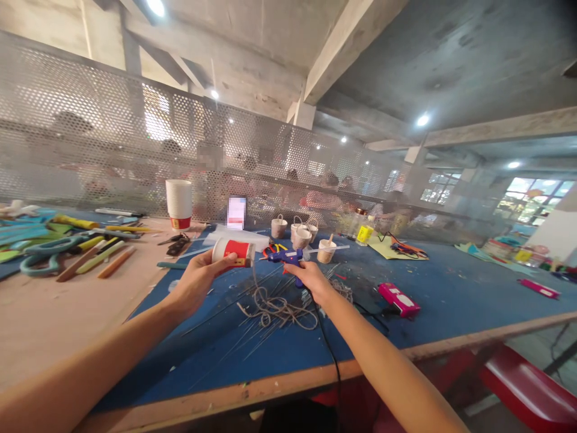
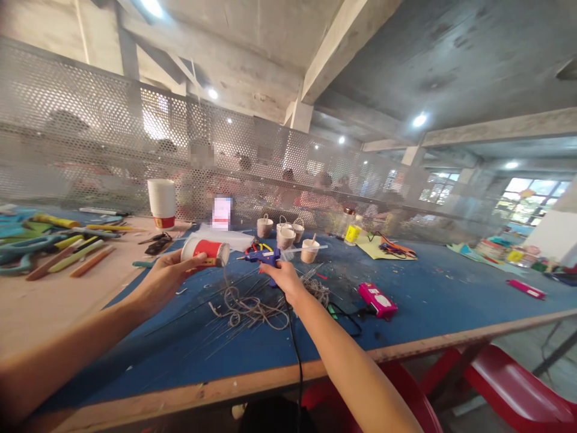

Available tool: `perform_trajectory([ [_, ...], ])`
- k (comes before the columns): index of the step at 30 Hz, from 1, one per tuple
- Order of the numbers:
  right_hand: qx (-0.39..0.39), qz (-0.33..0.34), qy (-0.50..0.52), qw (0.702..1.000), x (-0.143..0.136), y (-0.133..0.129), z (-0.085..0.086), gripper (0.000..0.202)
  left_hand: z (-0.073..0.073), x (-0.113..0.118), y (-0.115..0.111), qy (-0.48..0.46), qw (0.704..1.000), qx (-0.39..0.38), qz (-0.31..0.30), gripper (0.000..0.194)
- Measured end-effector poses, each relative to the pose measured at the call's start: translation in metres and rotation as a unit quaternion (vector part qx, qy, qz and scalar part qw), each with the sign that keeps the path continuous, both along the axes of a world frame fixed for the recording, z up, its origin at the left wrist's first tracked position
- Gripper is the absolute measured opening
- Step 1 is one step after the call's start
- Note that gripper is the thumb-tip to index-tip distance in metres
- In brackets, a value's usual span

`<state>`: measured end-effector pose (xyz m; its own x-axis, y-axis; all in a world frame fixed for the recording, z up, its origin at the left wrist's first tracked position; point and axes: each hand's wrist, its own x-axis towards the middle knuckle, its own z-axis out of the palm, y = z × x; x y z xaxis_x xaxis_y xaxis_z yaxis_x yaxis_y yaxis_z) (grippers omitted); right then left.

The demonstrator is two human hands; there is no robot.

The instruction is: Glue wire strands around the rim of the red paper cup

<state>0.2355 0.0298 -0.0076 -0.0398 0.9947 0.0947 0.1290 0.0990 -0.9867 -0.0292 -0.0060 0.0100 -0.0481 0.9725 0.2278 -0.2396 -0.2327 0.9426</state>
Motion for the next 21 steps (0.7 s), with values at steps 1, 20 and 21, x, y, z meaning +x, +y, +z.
perform_trajectory([
  [1, 0.007, -0.003, -0.025, 1.0, 0.0, 0.001, -0.001, 0.034, -0.001, 0.0, 0.001, 0.002, 1.0, 0.003, 0.002, 0.032],
  [20, 0.195, -0.127, -0.35, 0.908, -0.007, 0.003, -0.003, 0.021, 0.002, 0.002, -0.004, -0.004, 1.0, 0.006, -0.021, 0.034],
  [21, 0.209, -0.084, -0.294, 0.929, -0.011, 0.0, 0.0, 0.02, 0.002, 0.003, -0.004, -0.007, 1.0, 0.006, -0.025, 0.034],
])
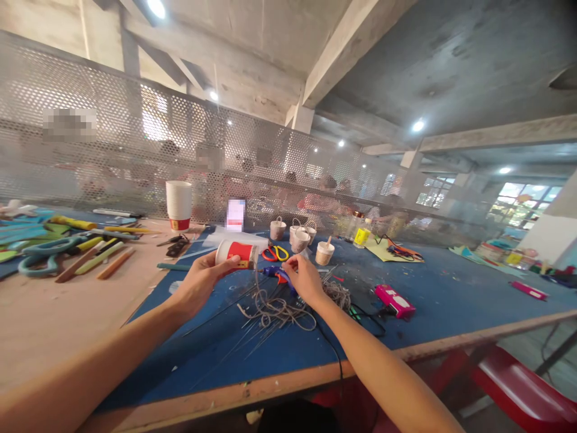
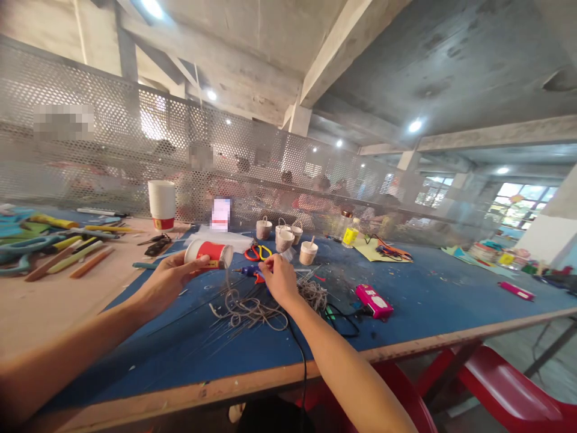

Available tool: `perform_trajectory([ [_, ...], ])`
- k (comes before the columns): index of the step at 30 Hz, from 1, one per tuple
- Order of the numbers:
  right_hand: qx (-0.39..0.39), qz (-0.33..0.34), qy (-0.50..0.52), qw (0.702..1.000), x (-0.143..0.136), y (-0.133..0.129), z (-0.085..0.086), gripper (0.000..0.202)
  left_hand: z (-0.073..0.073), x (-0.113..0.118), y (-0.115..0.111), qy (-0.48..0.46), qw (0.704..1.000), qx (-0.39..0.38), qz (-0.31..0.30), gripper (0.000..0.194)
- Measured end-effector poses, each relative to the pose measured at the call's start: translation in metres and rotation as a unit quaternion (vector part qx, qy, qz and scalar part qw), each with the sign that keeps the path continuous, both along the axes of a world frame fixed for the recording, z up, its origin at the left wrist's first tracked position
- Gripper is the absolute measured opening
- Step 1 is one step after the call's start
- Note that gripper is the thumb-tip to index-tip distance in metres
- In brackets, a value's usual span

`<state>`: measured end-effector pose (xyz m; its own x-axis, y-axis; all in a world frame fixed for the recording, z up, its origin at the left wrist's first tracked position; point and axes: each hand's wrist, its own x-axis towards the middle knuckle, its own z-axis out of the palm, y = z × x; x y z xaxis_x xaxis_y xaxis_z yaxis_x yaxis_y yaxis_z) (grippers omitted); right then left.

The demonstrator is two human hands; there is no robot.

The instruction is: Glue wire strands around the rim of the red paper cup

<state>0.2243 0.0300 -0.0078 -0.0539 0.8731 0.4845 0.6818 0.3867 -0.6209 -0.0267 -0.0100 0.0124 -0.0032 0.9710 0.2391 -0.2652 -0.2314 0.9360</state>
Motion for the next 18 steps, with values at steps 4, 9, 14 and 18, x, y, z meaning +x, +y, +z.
perform_trajectory([
  [4, -0.166, 0.246, 0.225, 0.928, -0.023, -0.017, 0.011, 0.041, 0.0, -0.001, 0.0, -0.002, 1.0, 0.008, -0.017, 0.033],
  [9, -0.219, 0.279, 0.225, 0.908, -0.04, -0.033, 0.019, 0.045, -0.005, -0.004, 0.002, 0.045, 0.999, 0.023, 0.0, 0.036],
  [14, -0.056, 0.192, 0.143, 0.969, -0.037, -0.034, 0.034, 0.028, -0.004, -0.001, -0.003, 0.086, 0.996, 0.024, -0.018, 0.035],
  [18, 0.046, 0.161, 0.092, 0.982, -0.037, -0.036, 0.047, 0.022, -0.002, 0.002, -0.006, 0.098, 0.995, 0.013, -0.034, 0.037],
])
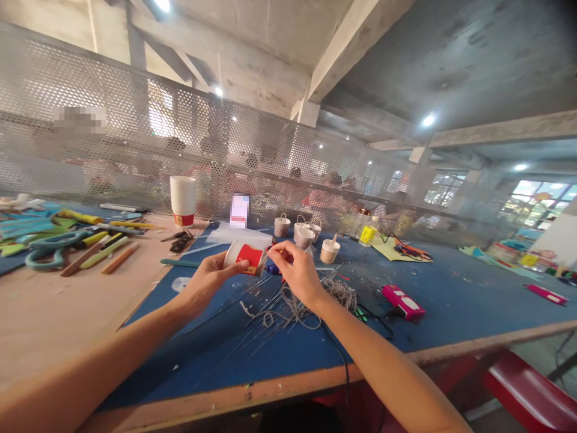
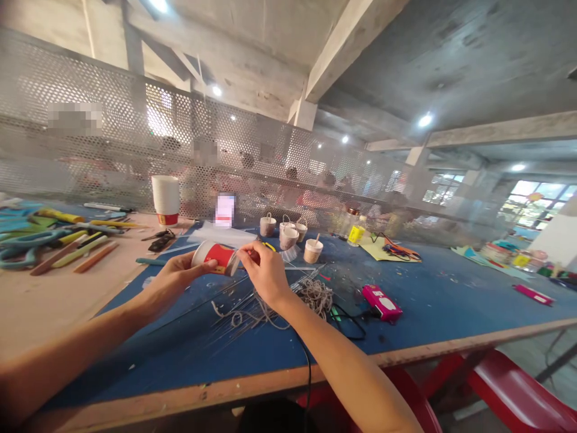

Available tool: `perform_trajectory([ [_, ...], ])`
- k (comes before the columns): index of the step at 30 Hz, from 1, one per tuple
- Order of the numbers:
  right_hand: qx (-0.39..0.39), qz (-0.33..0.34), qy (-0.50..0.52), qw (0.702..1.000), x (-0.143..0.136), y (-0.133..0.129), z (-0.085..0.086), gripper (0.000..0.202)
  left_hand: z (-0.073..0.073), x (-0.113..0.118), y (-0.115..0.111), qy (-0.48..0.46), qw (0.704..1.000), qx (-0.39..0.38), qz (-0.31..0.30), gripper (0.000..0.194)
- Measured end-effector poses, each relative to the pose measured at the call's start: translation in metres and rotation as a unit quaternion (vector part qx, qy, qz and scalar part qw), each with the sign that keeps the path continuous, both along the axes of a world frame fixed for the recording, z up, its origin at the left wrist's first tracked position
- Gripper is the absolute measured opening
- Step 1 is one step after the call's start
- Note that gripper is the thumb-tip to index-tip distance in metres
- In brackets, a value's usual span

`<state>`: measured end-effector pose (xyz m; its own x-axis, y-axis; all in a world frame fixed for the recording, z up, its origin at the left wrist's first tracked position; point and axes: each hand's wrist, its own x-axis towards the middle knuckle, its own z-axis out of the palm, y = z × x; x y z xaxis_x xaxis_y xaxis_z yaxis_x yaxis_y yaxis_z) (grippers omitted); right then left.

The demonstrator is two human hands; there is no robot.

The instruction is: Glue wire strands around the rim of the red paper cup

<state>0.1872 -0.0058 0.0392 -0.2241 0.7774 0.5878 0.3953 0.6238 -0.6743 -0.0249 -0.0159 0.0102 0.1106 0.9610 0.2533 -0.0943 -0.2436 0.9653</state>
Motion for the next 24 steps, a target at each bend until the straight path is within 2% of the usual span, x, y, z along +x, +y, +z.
perform_trajectory([
  [4, 0.032, -0.013, 0.006, 0.999, -0.0044, 0.0021, 0.0013, 0.019, -0.0018, -0.0006, 0.0013, 0.0, 1.0, 0.002, -0.015, 0.033],
  [17, 0.023, -0.028, 0.019, 0.999, -0.0046, 0.0079, -0.0031, 0.017, -0.0048, -0.0011, 0.0033, 0.007, 1.0, 0.006, -0.029, 0.032],
  [24, 0.01, -0.021, 0.025, 0.999, -0.0027, 0.0082, -0.0039, 0.018, 0.0, 0.0, 0.0008, 0.011, 0.999, 0.014, -0.036, 0.031],
])
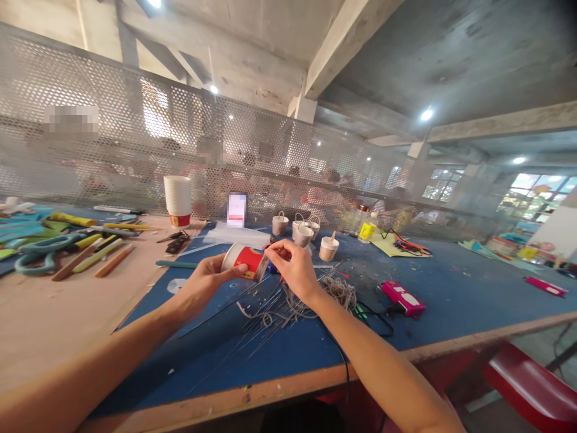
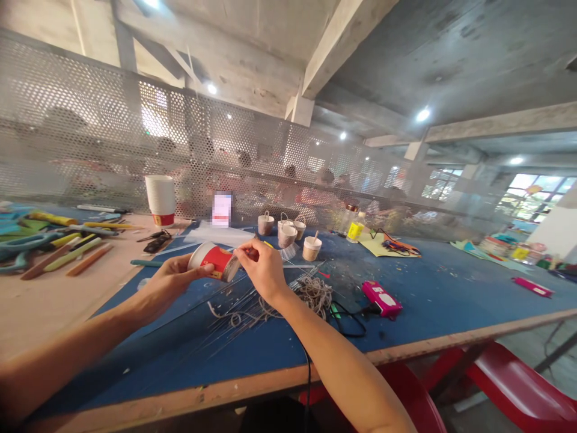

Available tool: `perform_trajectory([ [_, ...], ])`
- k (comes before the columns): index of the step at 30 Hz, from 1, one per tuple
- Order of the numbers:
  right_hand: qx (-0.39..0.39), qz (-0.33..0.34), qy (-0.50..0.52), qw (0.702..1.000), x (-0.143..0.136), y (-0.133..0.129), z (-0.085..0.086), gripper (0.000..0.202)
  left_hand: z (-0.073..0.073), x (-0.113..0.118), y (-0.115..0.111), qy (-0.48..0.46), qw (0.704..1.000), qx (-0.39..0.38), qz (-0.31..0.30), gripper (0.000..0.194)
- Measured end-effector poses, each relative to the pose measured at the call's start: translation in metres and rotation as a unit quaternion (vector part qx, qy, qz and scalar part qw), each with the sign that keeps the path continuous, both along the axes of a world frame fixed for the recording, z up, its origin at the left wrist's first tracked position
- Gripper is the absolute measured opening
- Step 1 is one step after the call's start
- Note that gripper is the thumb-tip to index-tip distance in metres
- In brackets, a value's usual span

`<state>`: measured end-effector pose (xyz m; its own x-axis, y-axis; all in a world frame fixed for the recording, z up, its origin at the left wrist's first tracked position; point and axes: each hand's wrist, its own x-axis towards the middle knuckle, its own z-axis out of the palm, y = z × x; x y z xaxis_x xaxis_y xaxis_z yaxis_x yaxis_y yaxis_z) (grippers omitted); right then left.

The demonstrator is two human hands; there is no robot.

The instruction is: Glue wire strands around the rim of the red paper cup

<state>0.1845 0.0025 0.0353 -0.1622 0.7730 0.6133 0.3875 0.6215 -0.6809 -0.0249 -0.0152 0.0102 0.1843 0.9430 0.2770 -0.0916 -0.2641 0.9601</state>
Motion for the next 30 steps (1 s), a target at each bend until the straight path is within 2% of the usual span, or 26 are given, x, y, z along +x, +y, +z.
perform_trajectory([
  [10, -0.024, 0.009, 0.011, 1.0, 0.002, -0.002, 0.002, 0.02, 0.0, -0.002, -0.001, 0.002, 1.0, 0.005, -0.015, 0.03],
  [16, -0.039, 0.025, 0.02, 0.999, 0.004, 0.003, -0.002, 0.021, 0.003, -0.002, -0.003, -0.017, 0.999, -0.003, -0.036, 0.023],
  [30, -0.084, 0.062, 0.04, 0.994, 0.01, 0.016, -0.009, 0.025, 0.006, -0.002, -0.005, -0.019, 0.999, -0.009, -0.04, 0.031],
])
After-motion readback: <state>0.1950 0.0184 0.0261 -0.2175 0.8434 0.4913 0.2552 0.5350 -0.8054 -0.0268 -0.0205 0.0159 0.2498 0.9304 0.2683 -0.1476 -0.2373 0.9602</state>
